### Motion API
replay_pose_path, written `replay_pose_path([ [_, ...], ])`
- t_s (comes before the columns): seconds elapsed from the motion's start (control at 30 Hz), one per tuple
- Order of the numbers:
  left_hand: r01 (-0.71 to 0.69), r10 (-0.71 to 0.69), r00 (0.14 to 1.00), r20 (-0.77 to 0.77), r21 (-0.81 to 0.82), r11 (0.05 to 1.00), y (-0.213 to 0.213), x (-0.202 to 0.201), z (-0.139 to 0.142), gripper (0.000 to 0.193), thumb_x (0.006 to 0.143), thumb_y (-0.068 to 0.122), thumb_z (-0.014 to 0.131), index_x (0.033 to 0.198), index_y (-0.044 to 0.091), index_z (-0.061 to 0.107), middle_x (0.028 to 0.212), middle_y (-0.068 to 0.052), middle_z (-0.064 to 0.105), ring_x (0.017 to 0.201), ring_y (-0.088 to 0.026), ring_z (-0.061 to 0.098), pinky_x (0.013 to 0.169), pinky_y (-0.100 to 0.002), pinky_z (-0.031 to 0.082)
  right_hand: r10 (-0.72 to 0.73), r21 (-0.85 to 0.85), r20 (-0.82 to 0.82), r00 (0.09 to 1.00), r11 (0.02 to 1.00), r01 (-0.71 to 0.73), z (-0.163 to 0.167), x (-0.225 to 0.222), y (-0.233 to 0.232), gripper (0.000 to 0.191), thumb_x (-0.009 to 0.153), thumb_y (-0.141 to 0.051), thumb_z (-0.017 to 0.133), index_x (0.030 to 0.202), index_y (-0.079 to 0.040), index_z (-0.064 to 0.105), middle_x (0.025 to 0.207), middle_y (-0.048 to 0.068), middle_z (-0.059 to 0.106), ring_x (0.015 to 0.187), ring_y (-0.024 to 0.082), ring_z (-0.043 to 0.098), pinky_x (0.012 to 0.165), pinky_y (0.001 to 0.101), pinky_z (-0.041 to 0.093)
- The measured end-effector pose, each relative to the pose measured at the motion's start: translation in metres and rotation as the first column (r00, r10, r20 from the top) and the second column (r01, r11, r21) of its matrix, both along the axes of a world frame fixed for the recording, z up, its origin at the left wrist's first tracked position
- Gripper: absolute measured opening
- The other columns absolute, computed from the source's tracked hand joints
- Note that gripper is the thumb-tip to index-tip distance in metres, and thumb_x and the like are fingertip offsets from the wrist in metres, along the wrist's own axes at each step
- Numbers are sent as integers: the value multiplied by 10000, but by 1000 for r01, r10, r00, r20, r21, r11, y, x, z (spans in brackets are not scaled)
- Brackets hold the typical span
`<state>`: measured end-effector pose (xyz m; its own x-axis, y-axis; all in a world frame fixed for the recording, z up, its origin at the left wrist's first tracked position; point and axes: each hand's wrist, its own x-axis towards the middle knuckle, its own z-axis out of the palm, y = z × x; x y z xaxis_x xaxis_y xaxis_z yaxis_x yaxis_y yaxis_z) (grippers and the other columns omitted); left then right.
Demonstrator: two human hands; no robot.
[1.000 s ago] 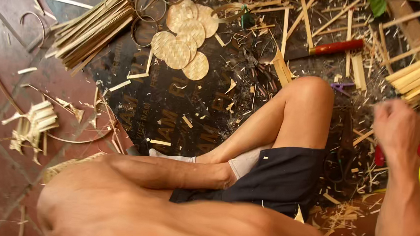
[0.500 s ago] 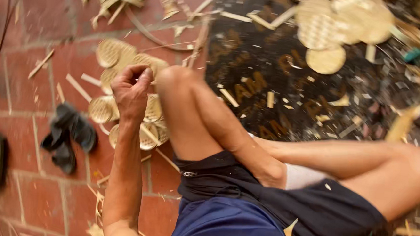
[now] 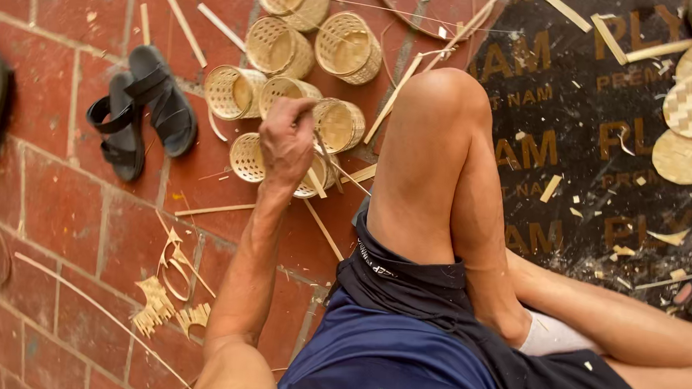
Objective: The person sits on the workshop floor and uses scissors to trim excess bamboo strips from the edge of a round woven bamboo disc, rotating it as they cut. They set the trimmed disc aside with finished discs, then pick up a perforated woven bamboo basket and press and fit its rim by hand.
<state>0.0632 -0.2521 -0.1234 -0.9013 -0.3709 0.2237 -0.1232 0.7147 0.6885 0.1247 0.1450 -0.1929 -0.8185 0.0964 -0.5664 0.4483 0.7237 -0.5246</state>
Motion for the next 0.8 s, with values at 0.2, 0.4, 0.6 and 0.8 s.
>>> replay_pose_path([
  [0.2,13,-20,998,-57,-130,991,-25,7,9,129,973,-3,684,1096,-12,722,997,-153,704,900,-284,676,806,-389,541,-48,-1,22,999,999,48,-8,13,-2,219,1166,-198,628,1072,-19,713,784,114,668,642,237,629,652,413,520],
  [0.4,28,4,995,104,-308,951,-8,33,24,238,961,119,775,1163,8,717,874,-109,646,811,-272,592,766,-417,488,-83,-38,34,996,996,84,-12,25,-11,199,1153,-191,638,1084,-21,715,808,115,675,661,229,634,662,403,522],
  [0.6,-62,96,988,123,-253,965,30,86,0,224,903,117,752,1095,21,691,917,-121,630,861,-302,604,786,-436,495,-18,-23,31,999,1000,19,-5,13,-1,181,1141,-184,648,1096,-23,718,831,115,681,679,222,638,671,393,525],
  [0.8,-293,295,946,133,-40,955,43,125,-7,82,926,39,657,998,49,695,937,-98,639,856,-253,642,763,-384,531,122,-28,23,992,992,-121,-7,-17,-5,166,1128,-178,659,1109,-25,720,855,116,688,698,215,643,681,384,527],
])
